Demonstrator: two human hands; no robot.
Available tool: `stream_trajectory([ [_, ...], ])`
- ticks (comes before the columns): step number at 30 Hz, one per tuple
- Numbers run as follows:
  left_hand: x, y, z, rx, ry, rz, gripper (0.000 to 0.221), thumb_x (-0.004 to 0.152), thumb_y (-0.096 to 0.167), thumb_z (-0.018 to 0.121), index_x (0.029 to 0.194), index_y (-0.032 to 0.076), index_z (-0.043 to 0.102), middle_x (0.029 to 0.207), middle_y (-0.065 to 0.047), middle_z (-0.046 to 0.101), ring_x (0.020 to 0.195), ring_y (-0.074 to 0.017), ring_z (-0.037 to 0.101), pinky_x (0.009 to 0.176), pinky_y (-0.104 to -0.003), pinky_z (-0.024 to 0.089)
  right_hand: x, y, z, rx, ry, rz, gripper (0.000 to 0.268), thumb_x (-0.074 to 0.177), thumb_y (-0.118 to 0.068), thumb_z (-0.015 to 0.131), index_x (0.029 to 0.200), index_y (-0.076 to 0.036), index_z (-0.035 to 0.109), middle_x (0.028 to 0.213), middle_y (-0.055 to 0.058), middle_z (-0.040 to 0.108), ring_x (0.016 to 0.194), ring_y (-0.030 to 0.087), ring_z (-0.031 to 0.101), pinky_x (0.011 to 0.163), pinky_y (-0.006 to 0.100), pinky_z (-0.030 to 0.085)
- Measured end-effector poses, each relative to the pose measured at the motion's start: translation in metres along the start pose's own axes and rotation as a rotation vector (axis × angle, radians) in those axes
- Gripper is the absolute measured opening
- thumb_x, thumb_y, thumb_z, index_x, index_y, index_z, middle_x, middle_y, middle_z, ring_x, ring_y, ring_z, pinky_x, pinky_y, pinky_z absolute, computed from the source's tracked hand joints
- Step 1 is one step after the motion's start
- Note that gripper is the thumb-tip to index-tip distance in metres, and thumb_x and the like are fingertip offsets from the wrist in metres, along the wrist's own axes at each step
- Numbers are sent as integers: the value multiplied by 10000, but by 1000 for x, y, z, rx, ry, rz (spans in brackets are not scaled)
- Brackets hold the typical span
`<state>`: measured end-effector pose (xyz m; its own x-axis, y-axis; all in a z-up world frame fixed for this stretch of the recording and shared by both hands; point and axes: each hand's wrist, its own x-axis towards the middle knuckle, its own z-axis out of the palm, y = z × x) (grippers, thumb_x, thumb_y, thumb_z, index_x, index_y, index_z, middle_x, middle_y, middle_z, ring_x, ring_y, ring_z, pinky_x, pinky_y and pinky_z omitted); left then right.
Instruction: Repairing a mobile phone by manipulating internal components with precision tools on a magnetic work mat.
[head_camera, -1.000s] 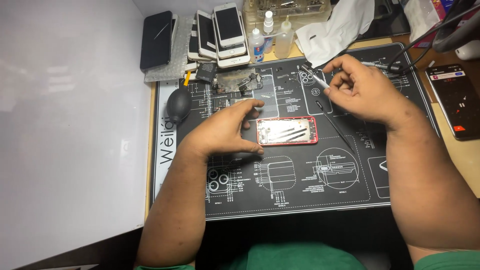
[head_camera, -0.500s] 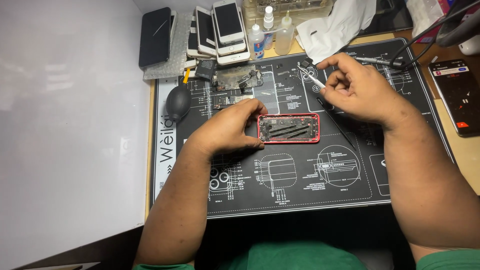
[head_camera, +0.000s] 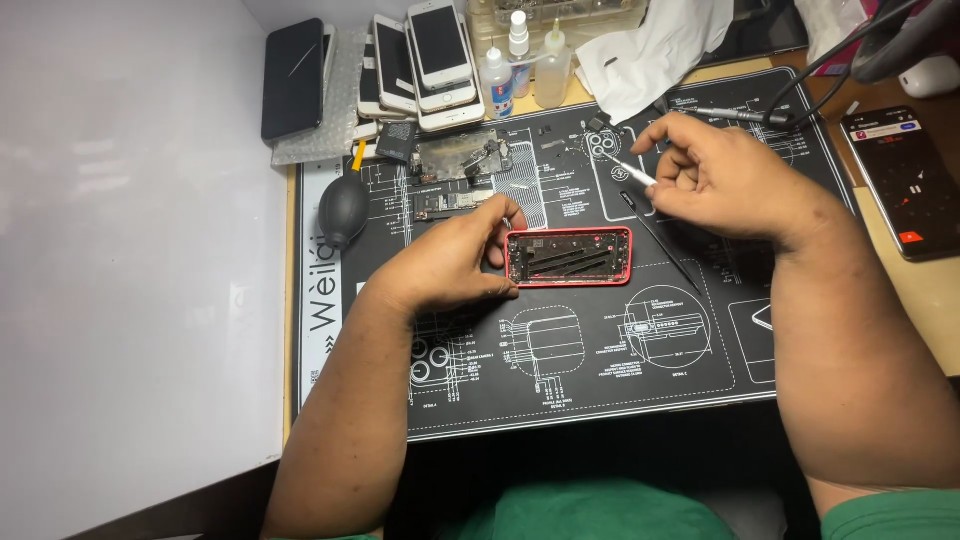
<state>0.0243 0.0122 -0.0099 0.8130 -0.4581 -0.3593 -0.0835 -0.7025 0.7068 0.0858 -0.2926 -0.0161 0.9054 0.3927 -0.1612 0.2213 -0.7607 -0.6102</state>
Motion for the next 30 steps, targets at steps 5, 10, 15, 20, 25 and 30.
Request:
stream_trajectory([
  [5, 1, -6, 1, 9, 19, 77, 546, 784, 123, 764, 1265, 222, 526, 881, 43, 577, 798, -93, 576, 729, -270, 469, 0, 3, -1, -6, 77, -44, 259, 948, -178, 547, 1187, -174, 646, 861, -6, 686, 692, 152, 596, 737, 317, 452],
  [10, 2, -8, -1, -29, 17, 111, 545, 782, 104, 723, 1290, 224, 566, 828, 49, 573, 744, -75, 558, 718, -249, 456, 1, 8, 3, -29, 104, -132, 292, 944, -151, 512, 1099, -156, 760, 854, 2, 736, 811, 158, 657, 799, 318, 476],
  [15, 3, -9, 0, -9, 27, 140, 520, 773, 87, 728, 1255, 217, 583, 798, 51, 591, 726, -84, 565, 685, -259, 451, -6, -2, 7, 323, 214, -240, 317, 983, 26, 462, 1050, -44, 764, 879, 73, 728, 630, 125, 611, 543, 228, 459],
  [20, -1, -3, 0, 4, 16, 84, 419, 796, 82, 739, 1152, 215, 563, 860, 46, 634, 782, -103, 596, 728, -275, 463, -13, -11, 14, 492, 263, -526, 267, 914, 148, 442, 1093, 68, 624, 1078, 214, 716, 1021, 274, 720, 964, 338, 598],
  [25, 1, -3, 0, 64, -5, 51, 406, 827, 135, 712, 1195, 247, 583, 945, 47, 682, 862, -124, 637, 774, -290, 469, -12, -15, 16, 476, 265, -526, 155, 981, 103, 645, 1104, 34, 581, 1090, 196, 728, 1026, 232, 734, 943, 284, 610],
  [30, 4, -10, 3, 71, 13, 121, 362, 830, 134, 689, 1166, 230, 597, 952, 53, 727, 842, -116, 659, 769, -281, 489, -11, -16, 18, 361, 234, -502, 121, 1069, -111, 578, 1040, -11, 516, 919, 159, 746, 871, 185, 759, 761, 254, 611],
])
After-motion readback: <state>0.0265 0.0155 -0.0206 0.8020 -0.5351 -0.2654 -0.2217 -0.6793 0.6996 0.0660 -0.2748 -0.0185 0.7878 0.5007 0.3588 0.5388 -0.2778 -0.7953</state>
